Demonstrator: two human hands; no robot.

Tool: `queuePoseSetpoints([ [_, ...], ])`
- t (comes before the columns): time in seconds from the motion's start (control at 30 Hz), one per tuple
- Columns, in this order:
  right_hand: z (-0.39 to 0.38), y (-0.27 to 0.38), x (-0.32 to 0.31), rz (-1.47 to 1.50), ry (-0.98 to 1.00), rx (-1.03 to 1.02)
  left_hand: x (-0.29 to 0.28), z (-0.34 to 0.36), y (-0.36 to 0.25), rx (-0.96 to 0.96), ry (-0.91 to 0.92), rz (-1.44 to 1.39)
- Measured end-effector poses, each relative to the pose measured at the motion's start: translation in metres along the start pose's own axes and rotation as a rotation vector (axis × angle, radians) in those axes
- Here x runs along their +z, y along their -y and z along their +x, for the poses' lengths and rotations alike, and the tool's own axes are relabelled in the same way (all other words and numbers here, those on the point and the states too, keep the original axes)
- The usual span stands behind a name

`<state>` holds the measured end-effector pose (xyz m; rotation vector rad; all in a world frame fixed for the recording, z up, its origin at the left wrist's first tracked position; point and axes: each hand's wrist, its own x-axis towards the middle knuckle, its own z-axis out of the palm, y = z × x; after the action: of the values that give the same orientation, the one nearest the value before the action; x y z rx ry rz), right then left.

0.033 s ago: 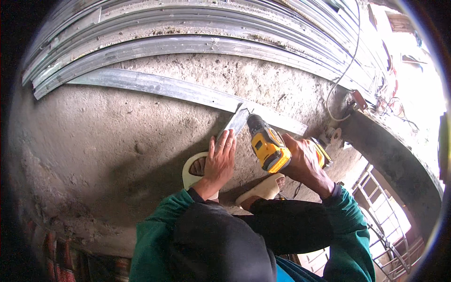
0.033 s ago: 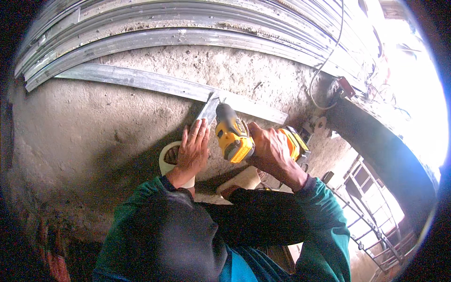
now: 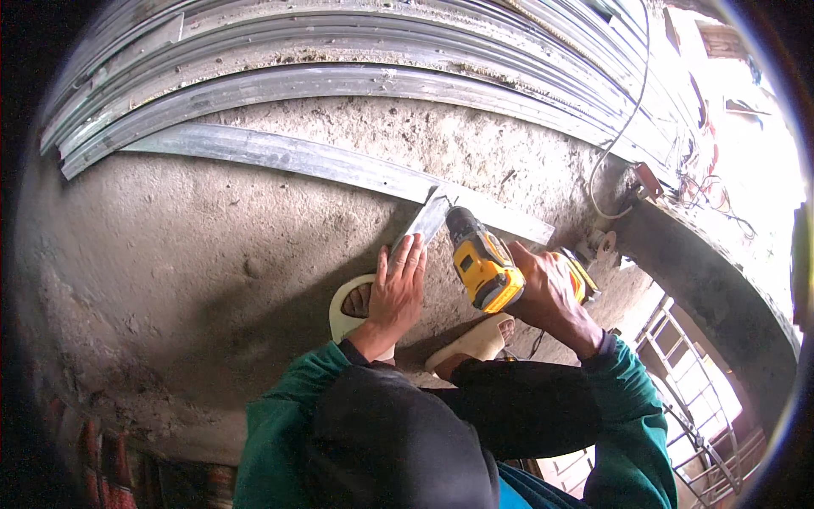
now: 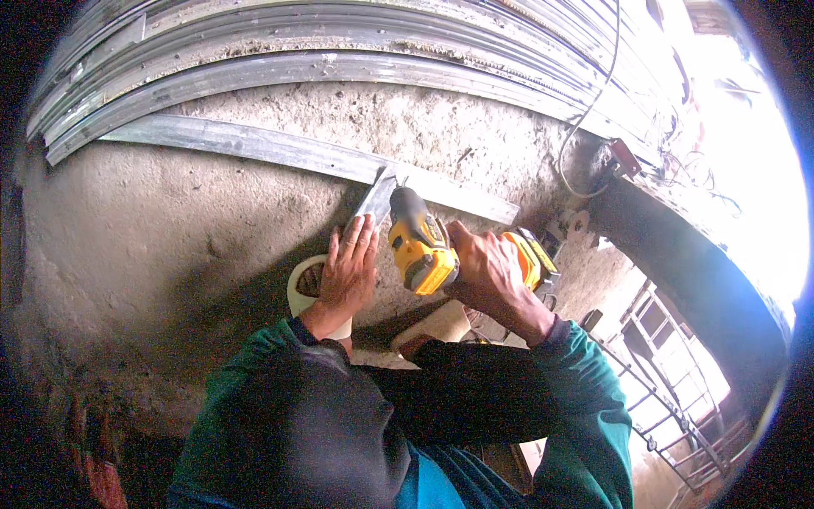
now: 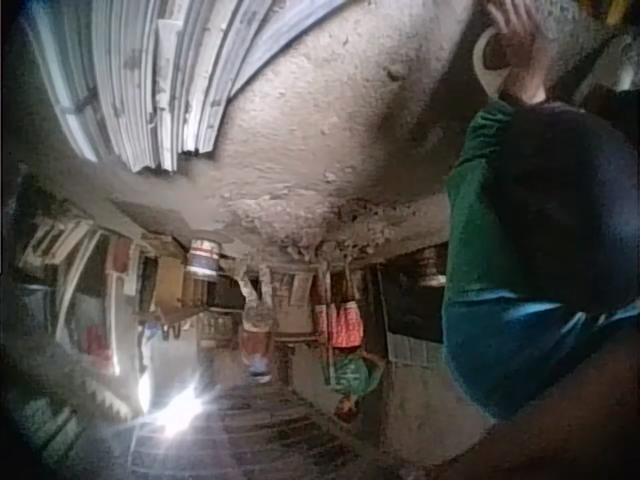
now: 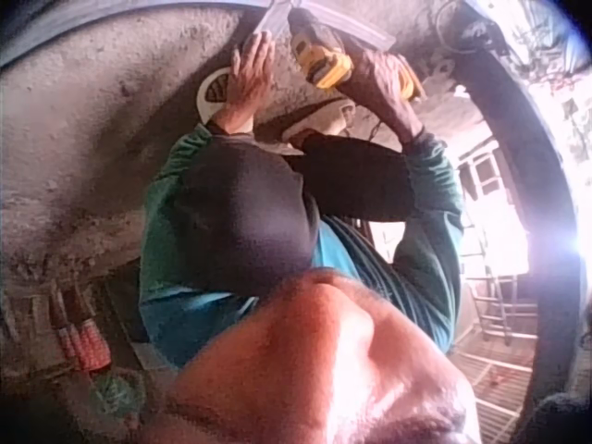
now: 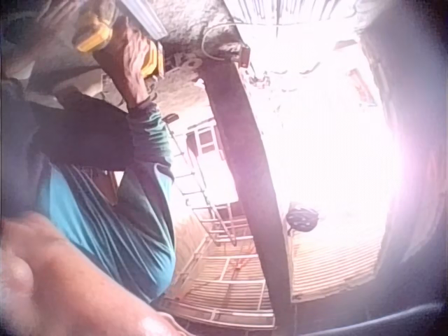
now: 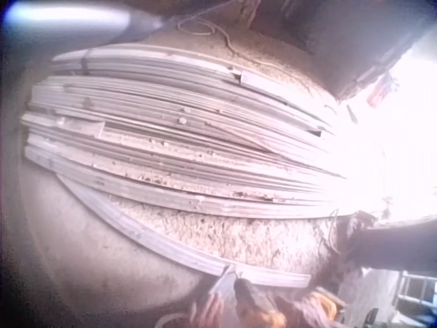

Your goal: The person uses a drill to create holes in metal frames and inserts metal bits into the holes by hand.

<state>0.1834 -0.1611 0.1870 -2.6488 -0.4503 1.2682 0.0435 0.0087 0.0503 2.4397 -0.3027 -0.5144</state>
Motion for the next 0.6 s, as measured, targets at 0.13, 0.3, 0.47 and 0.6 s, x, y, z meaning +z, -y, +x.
queuePoseSetpoints([
  [0.13, -0.0036, 0.0022, -0.0019, 0.006, 0.021, 0.014, -0.001, 0.001, -0.0019, 0.002, 0.001, -0.009],
  [0.3, -0.0032, -0.0015, 0.0027, 0.027, -0.052, -0.009, 0.0018, 0.0019, -0.0018, -0.007, -0.012, -0.004],
  [0.47, -0.0007, 0.001, 0.0023, -0.02, -0.051, -0.027, 0.0038, -0.0021, 0.0013, -0.013, -0.023, -0.018],
  [0.6, 0.0021, -0.0027, 0.0065, 0.099, -0.116, -0.068, 0.0003, -0.005, 0.0021, -0.001, -0.024, -0.006],
])
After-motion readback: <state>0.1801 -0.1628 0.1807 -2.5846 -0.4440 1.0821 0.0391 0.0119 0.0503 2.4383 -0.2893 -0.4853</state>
